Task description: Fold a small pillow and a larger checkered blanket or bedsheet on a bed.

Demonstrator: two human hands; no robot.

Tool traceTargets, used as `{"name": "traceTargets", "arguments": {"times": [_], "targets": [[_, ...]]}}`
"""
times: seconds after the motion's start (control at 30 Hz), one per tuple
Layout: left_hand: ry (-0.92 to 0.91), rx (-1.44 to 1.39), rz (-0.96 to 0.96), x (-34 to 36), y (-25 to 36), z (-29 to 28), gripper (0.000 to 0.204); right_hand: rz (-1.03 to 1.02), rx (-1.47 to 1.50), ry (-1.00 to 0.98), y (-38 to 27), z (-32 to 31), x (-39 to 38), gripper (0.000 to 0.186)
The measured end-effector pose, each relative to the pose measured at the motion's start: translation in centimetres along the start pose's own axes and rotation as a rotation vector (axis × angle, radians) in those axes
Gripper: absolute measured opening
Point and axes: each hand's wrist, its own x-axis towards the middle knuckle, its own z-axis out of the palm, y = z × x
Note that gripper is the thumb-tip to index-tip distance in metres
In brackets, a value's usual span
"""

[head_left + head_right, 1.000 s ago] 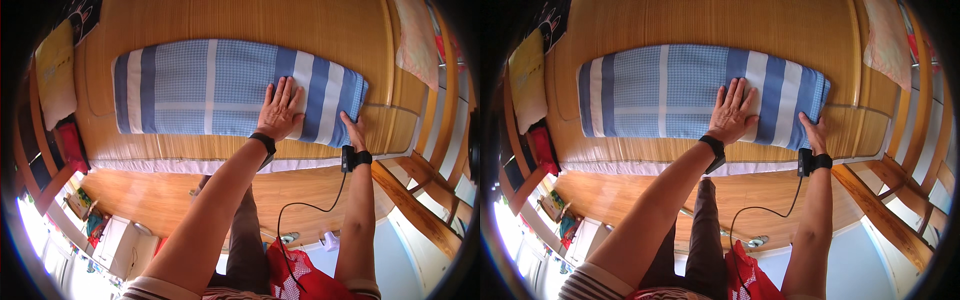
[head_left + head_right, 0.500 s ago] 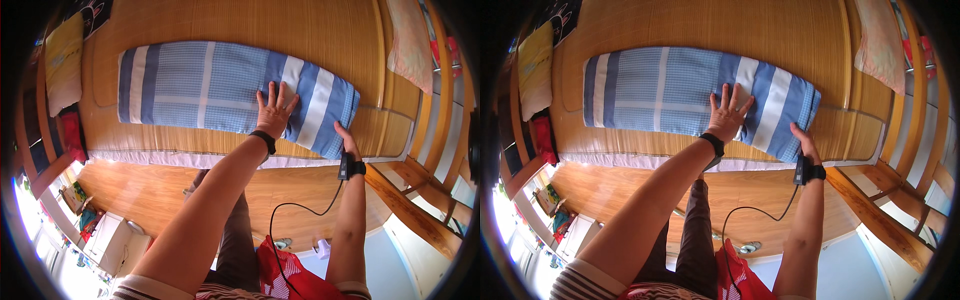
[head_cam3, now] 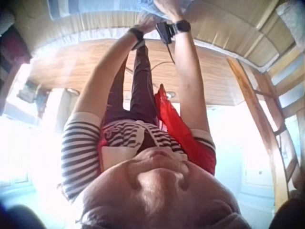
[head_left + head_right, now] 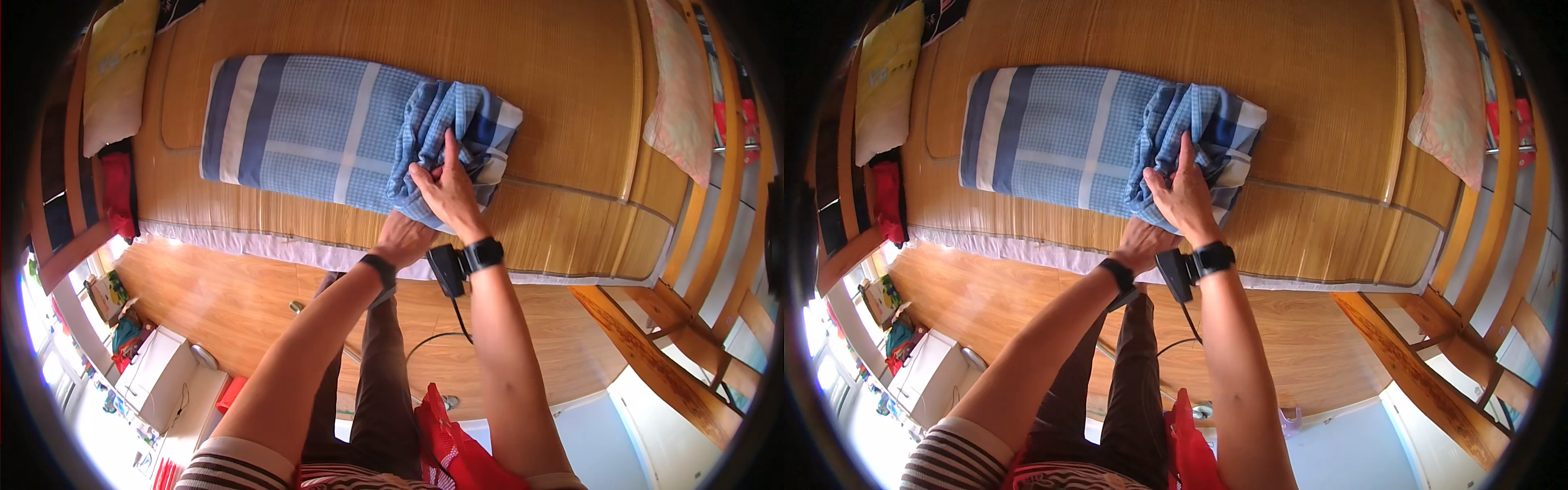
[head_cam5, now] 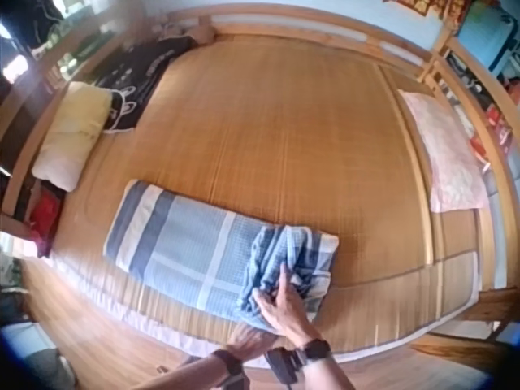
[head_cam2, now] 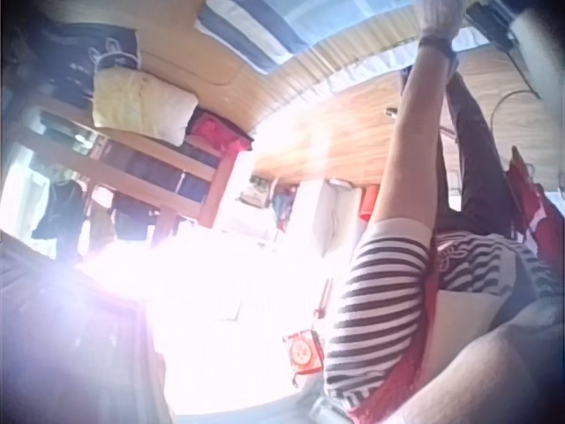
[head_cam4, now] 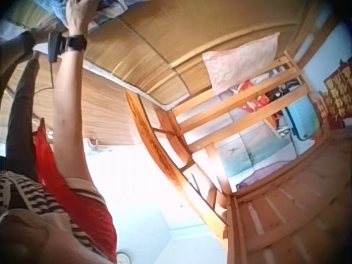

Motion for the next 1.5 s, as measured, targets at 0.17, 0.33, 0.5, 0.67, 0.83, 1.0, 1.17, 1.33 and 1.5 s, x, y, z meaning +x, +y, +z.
{"name": "traceTargets", "arguments": {"times": [0.17,0.33,0.5,0.67,0.83,1.0,1.17,1.33,1.5], "targets": [[-0.069,-0.080,0.140,-4.7,-1.2,-4.1,0.030,0.003,-0.057,0.010,0.3,2.3,0.5,0.085],[0.030,-0.207,0.046,-1.4,0.7,-7.4,0.026,0.101,0.568,-0.258,0.1,-2.0,-1.4,0.054],[0.074,-0.132,-0.102,3.4,-0.1,-7.1,0.048,0.178,0.634,0.475,3.2,-5.0,-2.3,0.023],[0.163,-0.206,-0.287,3.4,-2.3,-4.8,0.032,-0.259,-0.240,0.479,2.2,0.2,-0.6,0.032],[0.154,-0.189,-0.258,3.7,-2.2,-5.0,0.027,-0.122,-0.003,0.330,2.3,0.5,0.9,0.030],[0.204,-0.276,-0.285,3.3,-3.6,-4.2,0.015,-0.101,0.473,0.182,2.2,-2.8,0.6,0.014],[0.219,-0.624,-0.553,3.0,-4.8,-4.1,0.008,-0.097,0.578,0.140,0.9,-2.4,1.8,0.014],[0.202,-0.194,-0.304,5.2,-1.5,-6.9,0.040,-0.061,0.152,0.182,4.4,-1.1,5.9,0.015],[-0.182,0.050,-0.218,2.8,-2.4,-4.2,0.067,0.060,0.511,-0.061,3.6,-1.7,4.9,0.019]]}}
